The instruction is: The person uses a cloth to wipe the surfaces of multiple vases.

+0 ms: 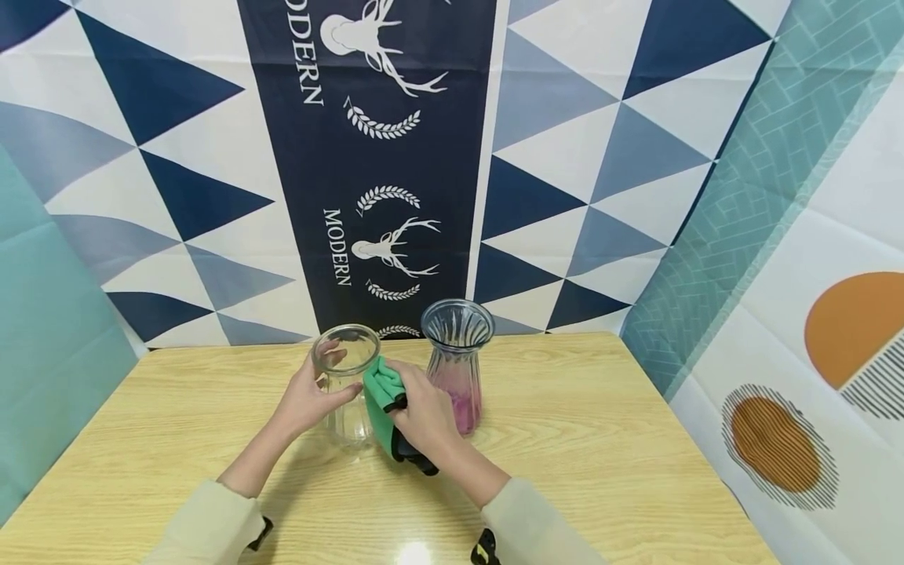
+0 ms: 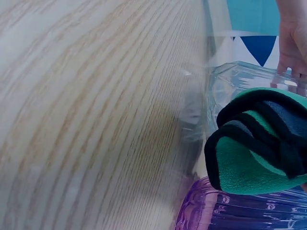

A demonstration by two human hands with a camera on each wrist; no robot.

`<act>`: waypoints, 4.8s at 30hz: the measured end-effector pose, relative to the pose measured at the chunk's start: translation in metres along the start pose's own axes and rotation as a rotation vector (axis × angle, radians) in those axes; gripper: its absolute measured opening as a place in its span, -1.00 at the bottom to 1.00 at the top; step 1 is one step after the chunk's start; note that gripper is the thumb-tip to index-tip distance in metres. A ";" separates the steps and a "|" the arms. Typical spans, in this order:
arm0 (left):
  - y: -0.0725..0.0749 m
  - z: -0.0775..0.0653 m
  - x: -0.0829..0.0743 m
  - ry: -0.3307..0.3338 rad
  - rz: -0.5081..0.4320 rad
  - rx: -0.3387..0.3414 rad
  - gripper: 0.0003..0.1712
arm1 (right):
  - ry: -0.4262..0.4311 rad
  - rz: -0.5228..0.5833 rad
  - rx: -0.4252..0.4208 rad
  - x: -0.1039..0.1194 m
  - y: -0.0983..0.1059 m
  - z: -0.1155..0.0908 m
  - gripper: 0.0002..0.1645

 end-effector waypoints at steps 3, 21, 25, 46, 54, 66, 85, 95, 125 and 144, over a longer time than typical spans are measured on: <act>-0.001 0.000 0.000 -0.003 0.006 0.005 -0.08 | -0.006 -0.007 0.021 0.000 0.000 -0.001 -0.27; -0.004 0.000 -0.002 -0.004 -0.043 -0.006 -0.13 | -0.041 -0.094 0.232 -0.011 -0.008 -0.015 -0.49; -0.003 0.000 -0.003 0.006 -0.031 -0.025 -0.14 | -0.030 -0.091 0.204 -0.012 -0.007 -0.015 -0.47; 0.002 -0.006 -0.004 0.013 -0.027 -0.003 0.07 | -0.062 0.065 -0.039 -0.002 0.002 -0.003 -0.37; 0.003 -0.009 -0.005 0.027 -0.053 0.014 0.07 | -0.027 0.031 -0.006 0.002 0.001 -0.002 -0.37; 0.004 -0.007 -0.005 0.015 -0.055 0.022 0.06 | -0.073 0.004 0.128 -0.004 -0.007 -0.012 -0.43; -0.001 -0.008 -0.009 0.025 0.002 -0.061 0.14 | -0.085 0.004 0.072 -0.005 -0.005 -0.019 -0.41; -0.001 -0.008 -0.011 0.008 0.002 -0.048 0.12 | -0.055 0.073 -0.017 0.001 0.004 -0.009 -0.35; -0.001 -0.007 -0.008 0.017 -0.015 -0.017 0.15 | -0.109 0.000 0.192 -0.010 -0.006 -0.018 -0.44; -0.001 -0.007 -0.010 0.016 -0.030 -0.044 0.10 | -0.009 0.036 0.001 0.000 0.002 -0.004 -0.38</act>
Point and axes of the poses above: each hand's wrist, its own z-axis towards the middle knuckle, its own y-axis out of the back of the hand, x = y × z, the point moved 2 cm from there along z, towards the middle knuckle
